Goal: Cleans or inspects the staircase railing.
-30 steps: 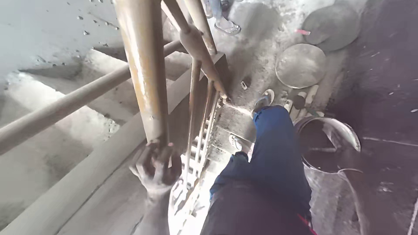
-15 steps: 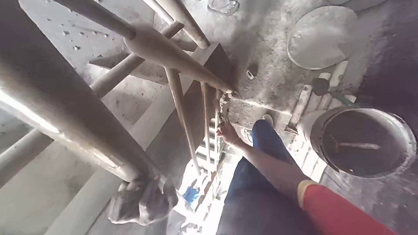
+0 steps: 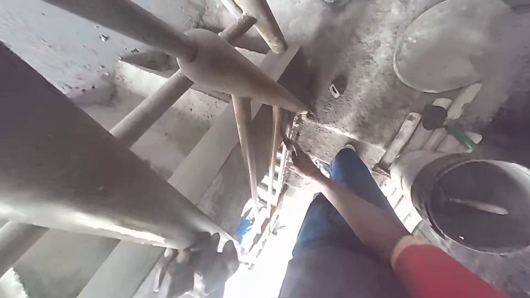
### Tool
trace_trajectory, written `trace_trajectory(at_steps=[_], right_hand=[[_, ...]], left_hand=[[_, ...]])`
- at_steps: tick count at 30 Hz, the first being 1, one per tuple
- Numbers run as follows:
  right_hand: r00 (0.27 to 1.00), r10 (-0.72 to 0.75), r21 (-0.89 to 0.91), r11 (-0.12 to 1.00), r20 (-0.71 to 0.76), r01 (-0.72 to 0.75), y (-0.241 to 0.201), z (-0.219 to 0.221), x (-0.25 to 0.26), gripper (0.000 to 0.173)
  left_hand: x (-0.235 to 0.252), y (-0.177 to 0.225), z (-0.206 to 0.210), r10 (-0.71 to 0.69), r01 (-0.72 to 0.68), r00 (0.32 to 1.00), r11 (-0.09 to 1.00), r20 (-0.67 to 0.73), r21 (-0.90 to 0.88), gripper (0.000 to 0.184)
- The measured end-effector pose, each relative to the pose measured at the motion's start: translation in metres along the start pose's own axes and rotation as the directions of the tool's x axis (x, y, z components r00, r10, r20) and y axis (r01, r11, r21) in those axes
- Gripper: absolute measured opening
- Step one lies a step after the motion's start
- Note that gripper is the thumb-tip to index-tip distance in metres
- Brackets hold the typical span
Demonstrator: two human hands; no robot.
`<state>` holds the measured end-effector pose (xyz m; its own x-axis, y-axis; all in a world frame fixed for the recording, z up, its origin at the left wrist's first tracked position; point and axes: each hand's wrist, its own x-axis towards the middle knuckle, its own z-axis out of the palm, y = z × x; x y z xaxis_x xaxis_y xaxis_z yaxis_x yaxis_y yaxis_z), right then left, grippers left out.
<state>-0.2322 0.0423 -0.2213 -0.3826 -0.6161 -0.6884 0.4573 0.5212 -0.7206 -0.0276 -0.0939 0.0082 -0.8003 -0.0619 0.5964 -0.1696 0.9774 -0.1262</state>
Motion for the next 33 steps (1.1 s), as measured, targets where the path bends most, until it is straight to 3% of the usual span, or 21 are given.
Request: trace_trajectory(at_steps=[3,7,11,12,14,19,20,21,23,25,27,30,31,33], right_hand=[[0.992,-0.011,0.051,0.999,-0.125,0.018,-0.008,-0.004,-0.005,0.062],[0.993,-0.002,0.107,0.994,-0.120,0.015,-0.025,0.002,0.032,0.079],[0.994,0.105,0.003,0.994,0.013,-0.105,-0.023,0.002,0.008,0.060],[0.994,0.105,-0.002,0.994,0.015,-0.105,-0.020,0.002,-0.003,0.057],[0.998,0.050,-0.026,0.998,-0.047,-0.051,-0.019,0.000,-0.012,0.056],[0.971,-0.068,0.036,0.996,-0.228,0.078,-0.028,0.008,0.024,0.070],[0.977,-0.070,0.029,0.997,-0.201,0.077,-0.028,0.009,0.021,0.070],[0.982,-0.086,-0.020,0.996,-0.167,0.084,-0.028,0.008,0.014,0.068],[0.987,-0.111,-0.125,0.987,-0.117,0.096,-0.025,0.004,-0.011,0.058],[0.976,-0.135,-0.199,0.975,-0.168,0.100,-0.020,0.002,-0.028,0.057],[0.915,-0.247,-0.153,0.966,-0.320,0.208,-0.013,0.007,-0.026,0.061],[0.755,-0.442,-0.143,0.891,-0.485,0.430,-0.014,0.012,0.014,0.063],[0.733,-0.465,-0.150,0.878,-0.496,0.455,-0.012,0.014,0.027,0.062],[0.801,-0.390,-0.158,0.920,-0.454,0.359,-0.008,0.019,0.039,0.062]], left_hand=[[0.046,0.044,-0.001,-0.124,0.118,0.991,0.986,0.046,0.116,0.033],[0.091,0.071,0.006,0.043,-0.047,0.999,0.988,0.027,0.147,0.036],[0.056,0.046,0.001,0.023,-0.036,0.996,0.989,0.091,0.143,0.029],[0.053,0.045,0.004,0.021,-0.026,0.999,0.991,0.040,0.130,0.027],[0.062,0.059,0.002,-0.072,0.062,0.995,0.987,0.068,0.145,0.027],[-0.004,-0.001,-0.001,0.159,-0.161,0.986,0.987,-0.051,-0.026,0.029],[0.006,0.030,-0.008,-0.111,0.110,0.994,0.990,-0.005,-0.093,0.018],[0.020,0.046,-0.009,-0.227,0.227,0.974,0.969,0.004,-0.097,0.020],[0.018,0.020,-0.001,-0.024,0.020,0.998,0.998,-0.065,-0.062,0.029],[0.013,0.002,0.000,0.076,-0.084,0.994,0.991,-0.074,-0.106,0.036],[0.014,0.002,-0.008,0.071,-0.076,0.997,0.985,-0.036,-0.158,0.035],[0.015,0.001,-0.009,0.066,-0.070,0.997,0.976,-0.027,-0.205,0.033],[0.015,0.002,-0.010,0.058,-0.061,0.998,0.972,-0.019,-0.228,0.033],[0.015,0.002,-0.008,0.059,-0.060,0.998,0.962,-0.012,-0.265,0.033]])
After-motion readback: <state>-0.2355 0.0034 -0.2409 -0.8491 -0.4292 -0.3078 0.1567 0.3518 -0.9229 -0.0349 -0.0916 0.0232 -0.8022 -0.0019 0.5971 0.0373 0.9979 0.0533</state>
